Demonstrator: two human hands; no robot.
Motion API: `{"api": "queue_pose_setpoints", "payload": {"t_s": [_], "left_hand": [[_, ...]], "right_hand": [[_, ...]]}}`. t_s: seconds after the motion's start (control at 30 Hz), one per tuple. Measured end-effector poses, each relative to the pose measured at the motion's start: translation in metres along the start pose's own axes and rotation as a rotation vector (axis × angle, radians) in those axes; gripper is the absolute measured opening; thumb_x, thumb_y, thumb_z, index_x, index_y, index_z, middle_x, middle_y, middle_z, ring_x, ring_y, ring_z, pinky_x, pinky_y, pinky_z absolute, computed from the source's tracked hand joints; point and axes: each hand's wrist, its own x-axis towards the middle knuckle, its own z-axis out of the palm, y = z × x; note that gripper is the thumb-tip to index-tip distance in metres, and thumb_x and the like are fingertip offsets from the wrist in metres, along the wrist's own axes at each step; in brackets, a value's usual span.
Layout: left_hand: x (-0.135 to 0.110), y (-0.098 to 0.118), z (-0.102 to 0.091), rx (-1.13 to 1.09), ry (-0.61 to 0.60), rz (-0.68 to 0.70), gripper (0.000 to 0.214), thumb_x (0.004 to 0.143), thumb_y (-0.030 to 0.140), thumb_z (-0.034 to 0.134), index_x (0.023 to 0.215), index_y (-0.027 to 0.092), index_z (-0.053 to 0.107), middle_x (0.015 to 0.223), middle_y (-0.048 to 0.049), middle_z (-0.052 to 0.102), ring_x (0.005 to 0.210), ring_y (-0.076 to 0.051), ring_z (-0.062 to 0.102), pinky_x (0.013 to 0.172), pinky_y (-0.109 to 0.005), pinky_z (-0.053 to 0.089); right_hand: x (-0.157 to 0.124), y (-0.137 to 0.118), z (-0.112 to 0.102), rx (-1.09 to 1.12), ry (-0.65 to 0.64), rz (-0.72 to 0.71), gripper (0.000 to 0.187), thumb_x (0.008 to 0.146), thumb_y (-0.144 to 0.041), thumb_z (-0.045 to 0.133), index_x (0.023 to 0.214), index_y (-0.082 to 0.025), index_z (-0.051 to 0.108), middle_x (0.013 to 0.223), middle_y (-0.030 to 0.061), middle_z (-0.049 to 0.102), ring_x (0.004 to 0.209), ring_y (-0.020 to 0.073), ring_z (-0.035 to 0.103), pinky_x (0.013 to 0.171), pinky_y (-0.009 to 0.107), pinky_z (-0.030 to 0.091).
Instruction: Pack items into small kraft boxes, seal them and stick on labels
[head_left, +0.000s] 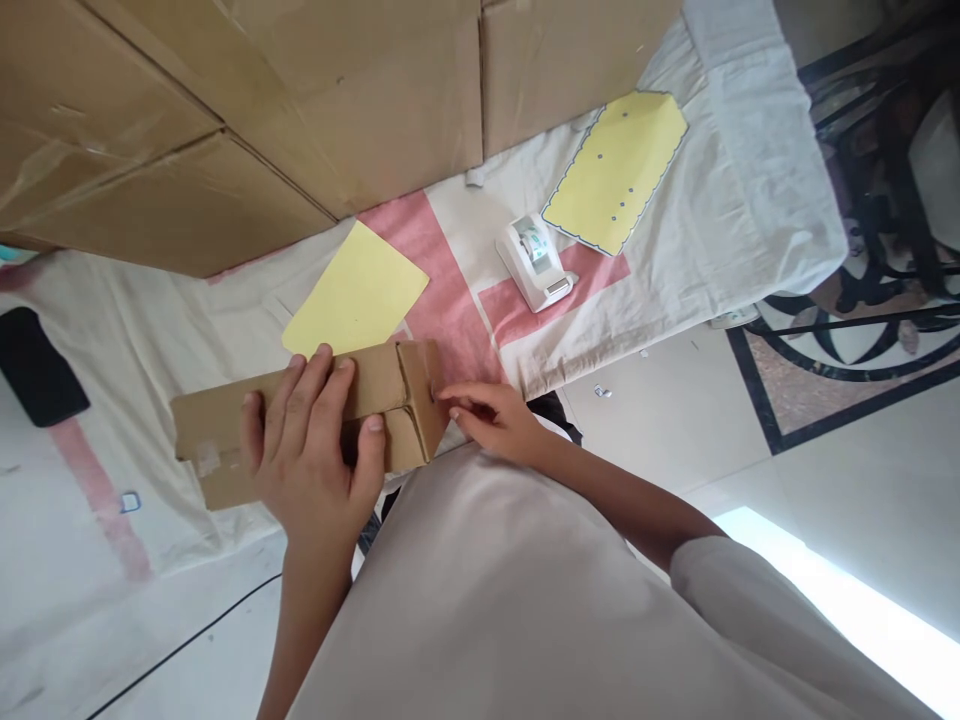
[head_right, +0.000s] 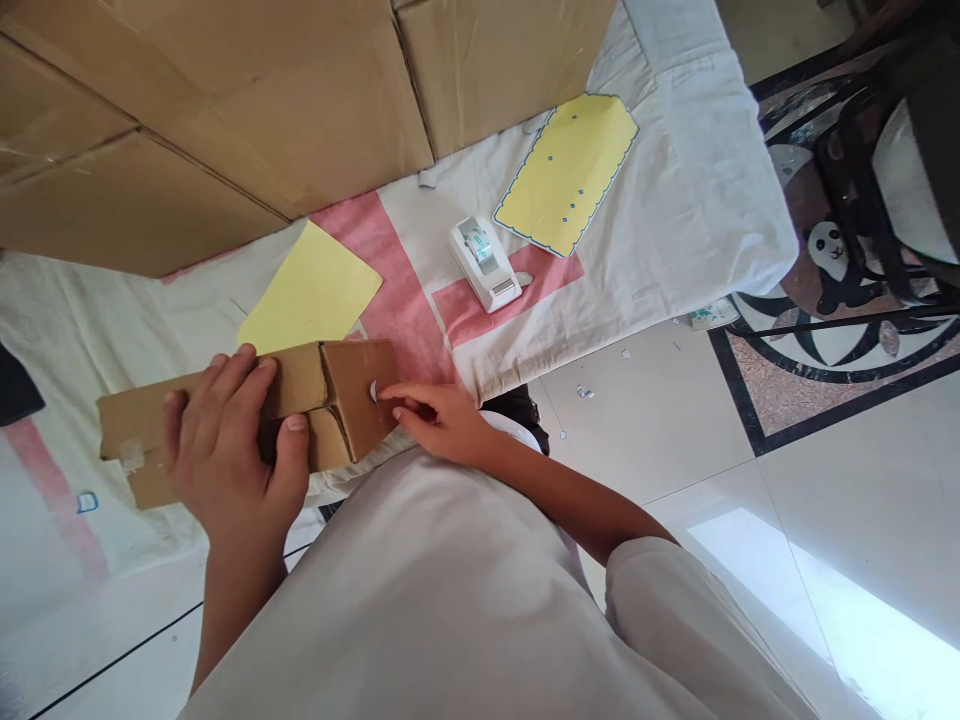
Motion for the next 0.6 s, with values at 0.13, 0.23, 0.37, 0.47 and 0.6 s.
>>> {"api": "queue_pose_setpoints", "payload": {"t_s": [0.13, 0.23, 0.37, 0.47, 0.6], "left_hand": [[0.001, 0.001, -0.001, 0.008, -0.005, 0.012, 0.057, 0.099, 0.034, 0.051, 0.156, 0.036, 0.042, 0.159, -0.0024, 0.048, 0.150, -0.030, 0.042, 0.127, -0.055, 0.022], [0.001, 0.000, -0.001, 0.016, -0.004, 0.015, 0.056, 0.099, 0.034, 0.050, 0.155, 0.035, 0.043, 0.159, -0.0035, 0.049, 0.150, -0.029, 0.042, 0.127, -0.056, 0.023], [0.000, -0.001, 0.000, 0.012, -0.001, 0.017, 0.056, 0.099, 0.035, 0.050, 0.154, 0.034, 0.044, 0.159, -0.0035, 0.049, 0.150, -0.030, 0.042, 0.127, -0.056, 0.022], [0.000, -0.001, 0.000, 0.004, 0.011, 0.016, 0.056, 0.098, 0.034, 0.051, 0.154, 0.033, 0.045, 0.158, -0.0038, 0.050, 0.150, -0.030, 0.043, 0.127, -0.055, 0.022], [0.000, -0.001, 0.000, 0.004, 0.009, 0.015, 0.056, 0.098, 0.034, 0.052, 0.154, 0.034, 0.045, 0.158, -0.0037, 0.050, 0.149, -0.029, 0.043, 0.127, -0.055, 0.023]], "right_hand": [[-0.001, 0.004, 0.001, 0.012, 0.004, -0.036, 0.028, 0.094, -0.024, 0.058, 0.115, -0.016, 0.075, 0.090, 0.0038, 0.075, 0.065, 0.0113, 0.058, 0.063, 0.025, 0.046], [-0.001, 0.006, 0.001, -0.005, -0.016, -0.084, 0.029, 0.095, -0.024, 0.057, 0.116, -0.015, 0.075, 0.079, 0.0021, 0.071, 0.061, 0.0114, 0.056, 0.060, 0.025, 0.044], [-0.001, 0.002, 0.002, -0.014, 0.066, -0.162, 0.026, 0.095, -0.023, 0.056, 0.109, -0.016, 0.077, 0.076, 0.0017, 0.070, 0.058, 0.0106, 0.054, 0.059, 0.024, 0.045], [0.001, -0.003, 0.002, 0.011, 0.060, -0.129, 0.025, 0.094, -0.022, 0.057, 0.106, -0.016, 0.078, 0.082, 0.0032, 0.074, 0.062, 0.0105, 0.058, 0.060, 0.023, 0.046], [0.000, -0.007, -0.001, 0.002, 0.011, -0.125, 0.027, 0.093, -0.022, 0.057, 0.108, -0.016, 0.079, 0.077, 0.0019, 0.071, 0.060, 0.0101, 0.054, 0.058, 0.023, 0.044]]}}
